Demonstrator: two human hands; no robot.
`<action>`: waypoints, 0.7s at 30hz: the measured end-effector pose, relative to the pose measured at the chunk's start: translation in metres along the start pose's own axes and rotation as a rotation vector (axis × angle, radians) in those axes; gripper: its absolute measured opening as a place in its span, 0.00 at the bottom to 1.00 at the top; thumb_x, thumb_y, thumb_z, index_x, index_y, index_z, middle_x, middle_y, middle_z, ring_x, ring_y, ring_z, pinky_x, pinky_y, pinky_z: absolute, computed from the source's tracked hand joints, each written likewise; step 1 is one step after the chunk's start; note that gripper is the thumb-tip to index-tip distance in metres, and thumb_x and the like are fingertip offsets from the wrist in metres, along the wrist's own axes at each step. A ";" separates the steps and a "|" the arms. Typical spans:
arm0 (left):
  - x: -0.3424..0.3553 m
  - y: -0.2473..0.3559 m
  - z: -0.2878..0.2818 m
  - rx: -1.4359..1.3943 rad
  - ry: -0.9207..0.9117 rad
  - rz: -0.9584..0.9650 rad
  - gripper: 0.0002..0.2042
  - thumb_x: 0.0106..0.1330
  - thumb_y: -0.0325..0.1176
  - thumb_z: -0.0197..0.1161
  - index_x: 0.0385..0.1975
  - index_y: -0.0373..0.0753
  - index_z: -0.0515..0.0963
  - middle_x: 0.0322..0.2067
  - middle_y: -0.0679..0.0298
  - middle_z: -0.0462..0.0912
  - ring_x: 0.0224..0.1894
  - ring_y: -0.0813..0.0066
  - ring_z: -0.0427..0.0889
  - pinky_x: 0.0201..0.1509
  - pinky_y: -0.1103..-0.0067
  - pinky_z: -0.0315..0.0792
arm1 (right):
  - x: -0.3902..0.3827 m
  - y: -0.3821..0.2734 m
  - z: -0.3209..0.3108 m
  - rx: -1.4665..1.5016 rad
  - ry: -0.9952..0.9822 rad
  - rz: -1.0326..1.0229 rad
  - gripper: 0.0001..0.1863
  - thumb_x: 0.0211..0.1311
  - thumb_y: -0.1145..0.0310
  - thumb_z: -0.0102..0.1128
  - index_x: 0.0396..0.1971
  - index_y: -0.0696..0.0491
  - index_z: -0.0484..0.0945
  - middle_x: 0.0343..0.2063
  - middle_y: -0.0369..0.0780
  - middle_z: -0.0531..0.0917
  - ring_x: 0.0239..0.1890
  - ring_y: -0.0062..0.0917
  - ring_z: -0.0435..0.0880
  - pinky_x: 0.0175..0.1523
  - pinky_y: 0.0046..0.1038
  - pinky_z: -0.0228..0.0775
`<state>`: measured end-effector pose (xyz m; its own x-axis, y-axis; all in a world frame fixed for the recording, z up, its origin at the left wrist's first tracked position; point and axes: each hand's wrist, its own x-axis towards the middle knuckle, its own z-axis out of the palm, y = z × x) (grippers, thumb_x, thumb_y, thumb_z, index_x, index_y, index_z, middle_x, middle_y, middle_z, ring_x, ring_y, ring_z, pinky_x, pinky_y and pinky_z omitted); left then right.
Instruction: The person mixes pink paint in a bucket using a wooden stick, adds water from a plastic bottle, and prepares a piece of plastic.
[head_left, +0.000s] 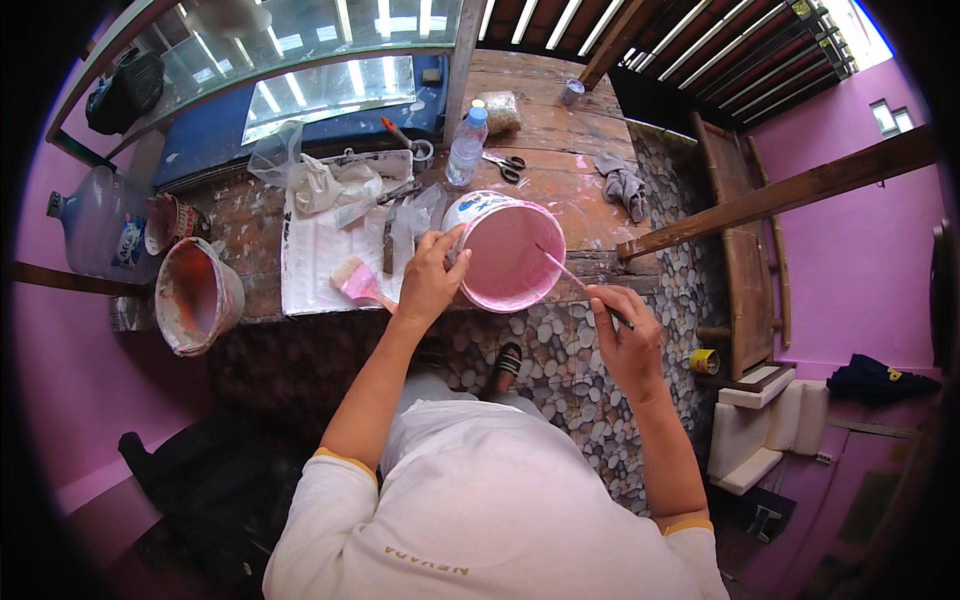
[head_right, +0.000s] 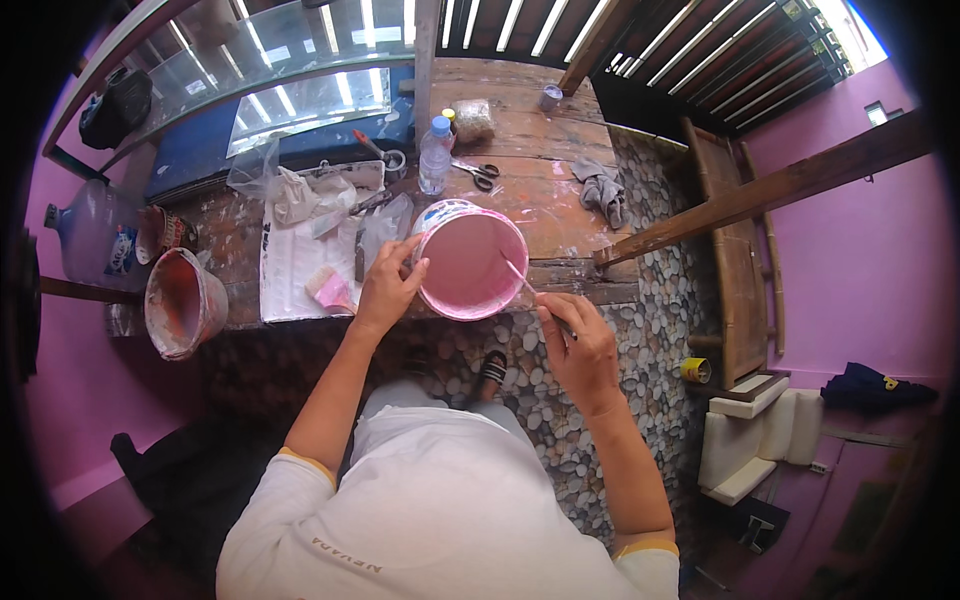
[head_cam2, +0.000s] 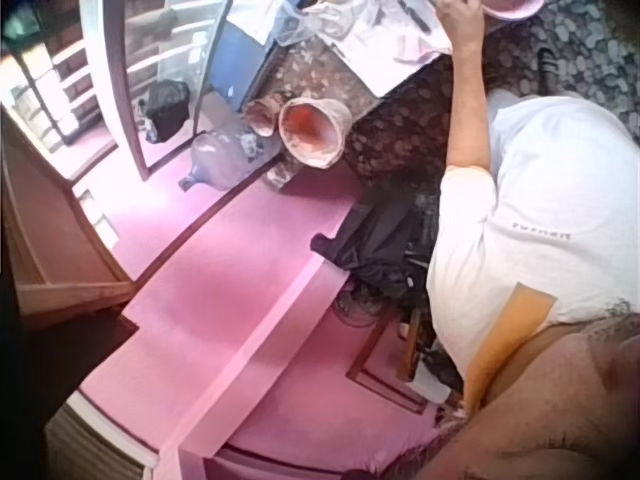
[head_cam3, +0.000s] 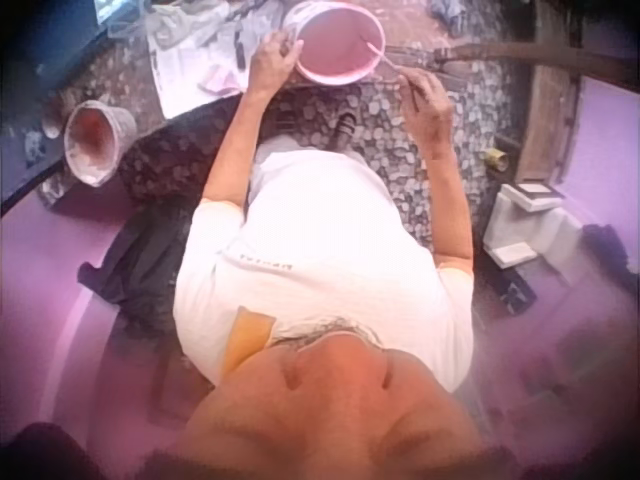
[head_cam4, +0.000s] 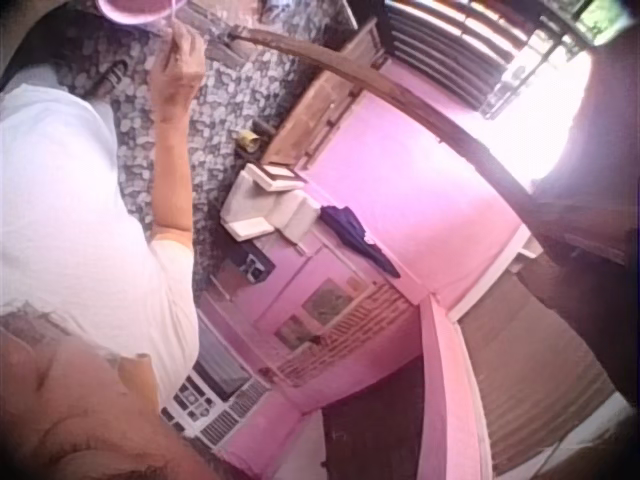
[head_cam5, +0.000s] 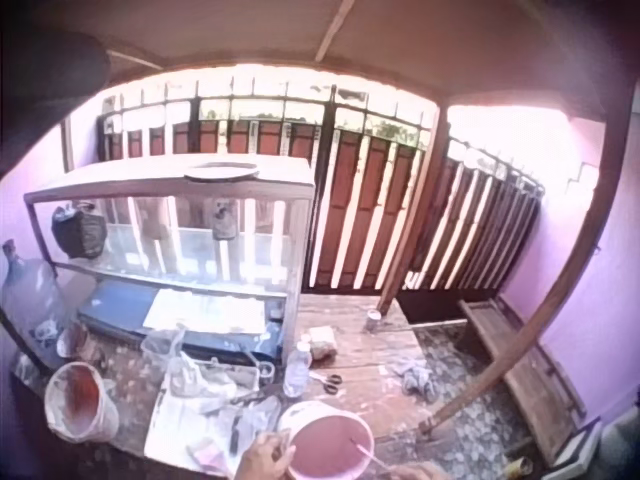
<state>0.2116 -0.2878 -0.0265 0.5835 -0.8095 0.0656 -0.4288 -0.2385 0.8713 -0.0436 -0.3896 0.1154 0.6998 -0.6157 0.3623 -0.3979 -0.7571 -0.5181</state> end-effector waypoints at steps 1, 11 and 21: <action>0.001 -0.001 -0.001 -0.002 0.000 0.015 0.21 0.70 0.37 0.66 0.61 0.41 0.78 0.45 0.57 0.78 0.30 0.70 0.82 0.41 0.73 0.77 | 0.000 -0.007 -0.001 0.019 0.006 -0.016 0.08 0.67 0.75 0.64 0.44 0.55 0.83 0.39 0.43 0.87 0.41 0.40 0.86 0.46 0.34 0.80; 0.005 -0.008 -0.006 -0.058 -0.017 0.063 0.21 0.69 0.39 0.66 0.61 0.45 0.78 0.44 0.56 0.78 0.33 0.60 0.84 0.44 0.67 0.79 | 0.000 -0.030 0.007 0.008 -0.129 -0.183 0.08 0.61 0.77 0.67 0.41 0.54 0.82 0.38 0.40 0.86 0.39 0.39 0.85 0.43 0.35 0.79; 0.010 -0.015 -0.011 -0.069 -0.040 0.084 0.21 0.68 0.39 0.66 0.61 0.45 0.79 0.45 0.56 0.78 0.34 0.56 0.84 0.44 0.66 0.79 | -0.009 -0.047 0.015 -0.090 -0.193 -0.124 0.07 0.63 0.76 0.66 0.41 0.54 0.83 0.39 0.41 0.87 0.40 0.38 0.87 0.45 0.33 0.79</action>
<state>0.2311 -0.2867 -0.0334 0.5185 -0.8464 0.1218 -0.4263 -0.1324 0.8948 -0.0220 -0.3454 0.1245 0.8435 -0.4703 0.2595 -0.3472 -0.8460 -0.4047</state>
